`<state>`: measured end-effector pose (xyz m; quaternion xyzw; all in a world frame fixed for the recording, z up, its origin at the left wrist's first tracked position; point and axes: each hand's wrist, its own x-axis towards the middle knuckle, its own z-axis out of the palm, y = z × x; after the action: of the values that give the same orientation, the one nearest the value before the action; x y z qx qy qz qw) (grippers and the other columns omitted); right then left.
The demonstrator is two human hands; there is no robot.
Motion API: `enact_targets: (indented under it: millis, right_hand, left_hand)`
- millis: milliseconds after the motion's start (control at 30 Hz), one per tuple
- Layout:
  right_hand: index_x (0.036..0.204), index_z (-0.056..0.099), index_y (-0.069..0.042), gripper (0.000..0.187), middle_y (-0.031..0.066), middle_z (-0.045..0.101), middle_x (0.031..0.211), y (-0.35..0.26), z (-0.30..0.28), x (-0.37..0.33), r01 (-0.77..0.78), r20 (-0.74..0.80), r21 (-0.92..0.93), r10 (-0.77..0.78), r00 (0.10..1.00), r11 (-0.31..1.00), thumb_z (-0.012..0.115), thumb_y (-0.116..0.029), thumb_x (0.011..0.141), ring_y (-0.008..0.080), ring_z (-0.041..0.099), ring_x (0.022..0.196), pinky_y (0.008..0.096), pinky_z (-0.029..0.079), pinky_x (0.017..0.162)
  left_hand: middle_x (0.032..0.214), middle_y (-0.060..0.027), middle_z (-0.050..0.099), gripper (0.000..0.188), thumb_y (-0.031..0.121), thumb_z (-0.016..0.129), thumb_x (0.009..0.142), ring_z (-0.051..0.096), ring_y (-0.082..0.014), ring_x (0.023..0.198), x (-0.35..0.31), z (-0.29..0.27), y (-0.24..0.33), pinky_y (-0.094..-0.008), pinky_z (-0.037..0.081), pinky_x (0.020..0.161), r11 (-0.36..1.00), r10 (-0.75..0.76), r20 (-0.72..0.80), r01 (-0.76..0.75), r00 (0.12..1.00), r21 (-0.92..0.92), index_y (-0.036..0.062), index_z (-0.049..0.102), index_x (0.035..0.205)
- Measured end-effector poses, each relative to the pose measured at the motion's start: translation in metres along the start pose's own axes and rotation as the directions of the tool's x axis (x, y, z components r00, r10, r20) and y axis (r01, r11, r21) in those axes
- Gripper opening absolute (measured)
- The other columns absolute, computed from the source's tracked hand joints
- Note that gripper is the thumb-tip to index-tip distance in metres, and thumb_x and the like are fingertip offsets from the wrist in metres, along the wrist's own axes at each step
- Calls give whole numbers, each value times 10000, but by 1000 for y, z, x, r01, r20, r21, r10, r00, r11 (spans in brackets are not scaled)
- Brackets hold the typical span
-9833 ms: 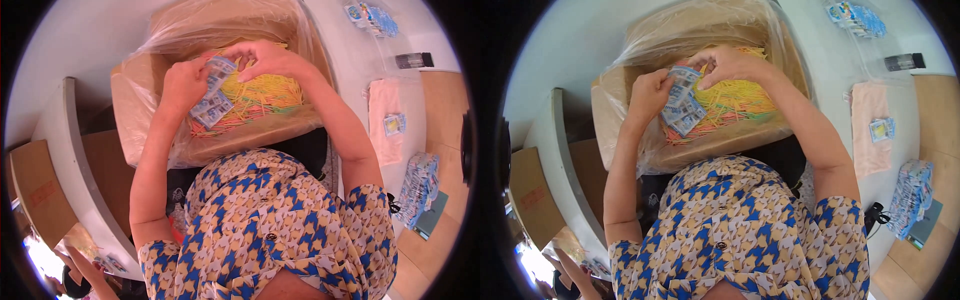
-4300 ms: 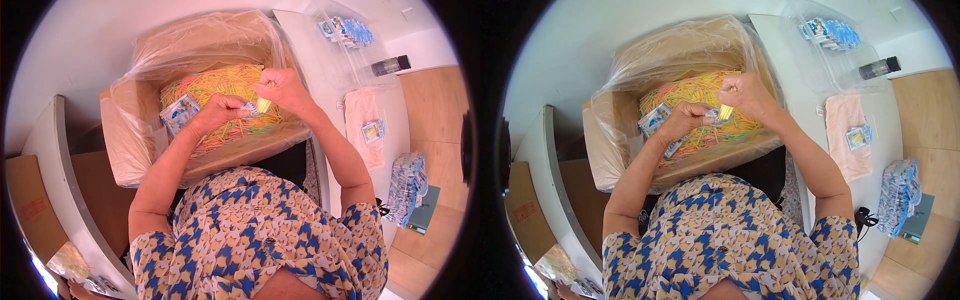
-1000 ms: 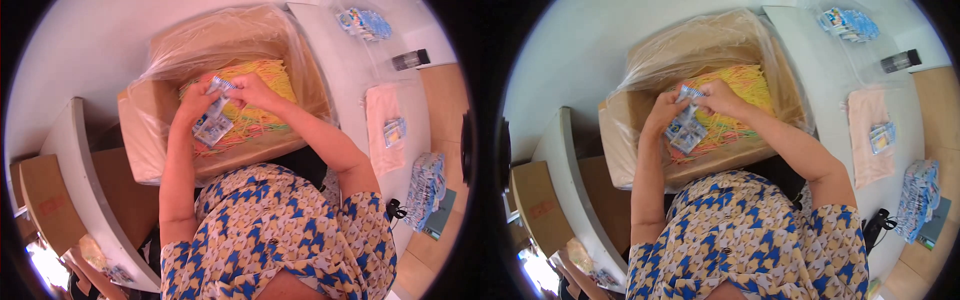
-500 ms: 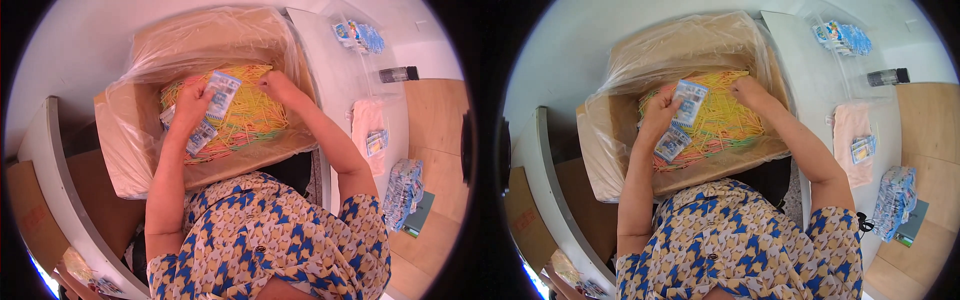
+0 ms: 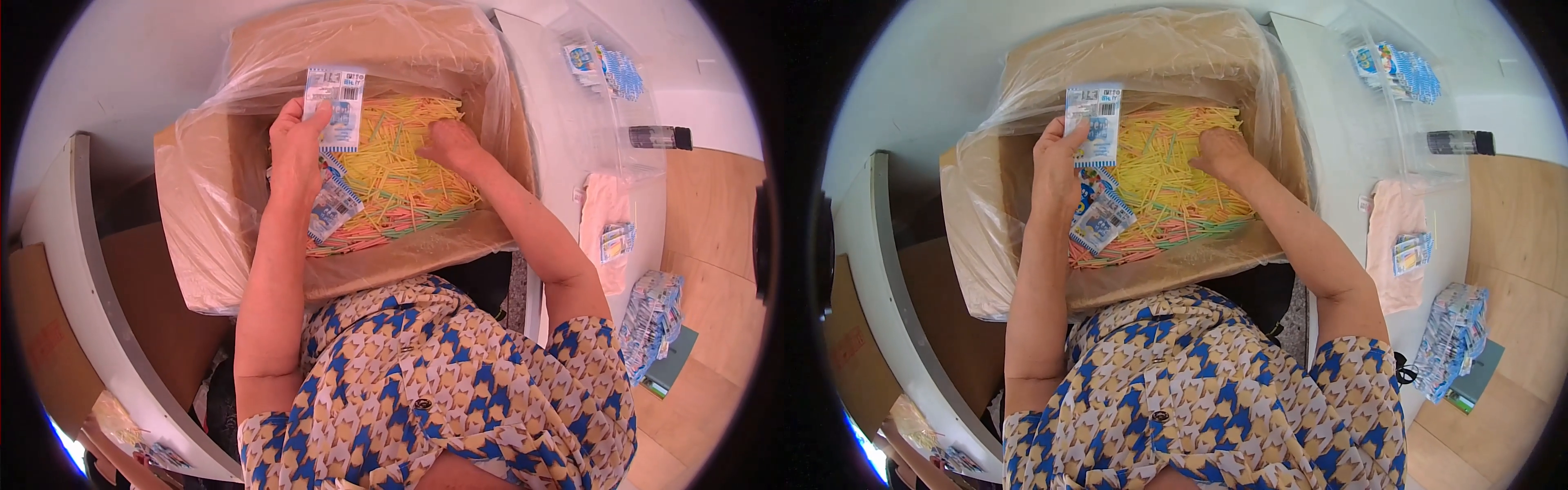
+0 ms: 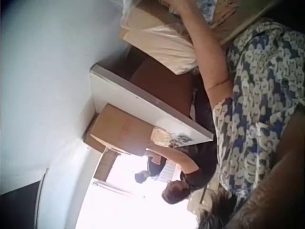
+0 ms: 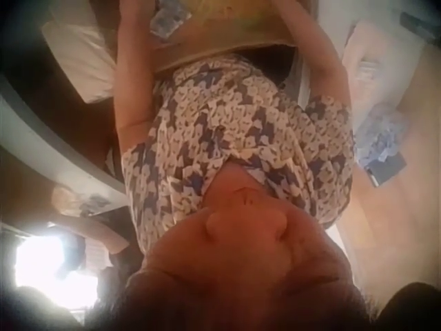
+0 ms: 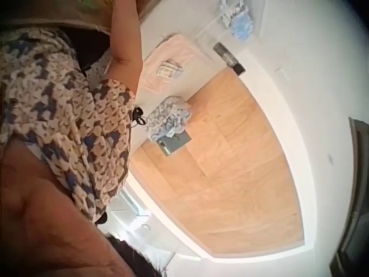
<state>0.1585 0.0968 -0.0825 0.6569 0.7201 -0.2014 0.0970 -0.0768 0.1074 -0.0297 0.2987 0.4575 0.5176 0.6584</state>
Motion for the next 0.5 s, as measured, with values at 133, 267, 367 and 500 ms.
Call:
enact_targets:
  millis: [133, 267, 367, 500]
  right_hand:
    - [916, 627, 48, 428, 229, 624, 949, -1, 34, 8, -26, -22, 57, 27, 999, 998, 697, -323, 714, 346, 607, 926, 413, 491, 815]
    - [883, 629, 36, 339, 221, 591, 990, -10, 39, 8, 11, -175, 56, -1, 985, 998, 686, -255, 718, 357, 597, 935, 416, 490, 815]
    - [868, 631, 26, 263, 211, 580, 981, -6, 43, 14, 117, -133, 32, -112, 985, 993, 663, -178, 705, 360, 591, 932, 418, 489, 810]
    - [847, 640, 8, 205, 213, 589, 962, 3, 52, 19, 223, -146, -12, -222, 964, 975, 618, -91, 669, 356, 593, 913, 419, 484, 804]
  left_hand:
    - [904, -66, 653, 152, 60, 603, 858, 607, -104, 764, 2, -3, -6, -257, 487, 683, 1000, 1, 33, 0, 999, -9, 2, 571, 994]
    - [913, -66, 654, 143, 52, 601, 859, 604, -100, 770, 4, -2, -10, -252, 488, 686, 1000, 16, 74, -17, 997, 10, 0, 574, 989]
    - [911, -63, 653, 142, 50, 600, 859, 603, -96, 770, 2, 2, -8, -250, 487, 692, 1000, -11, 78, 9, 997, 26, -1, 575, 989]
    - [906, -62, 651, 137, 44, 595, 861, 598, -87, 774, 8, 6, -14, -241, 485, 693, 998, -55, 143, 49, 988, 49, 3, 577, 991]
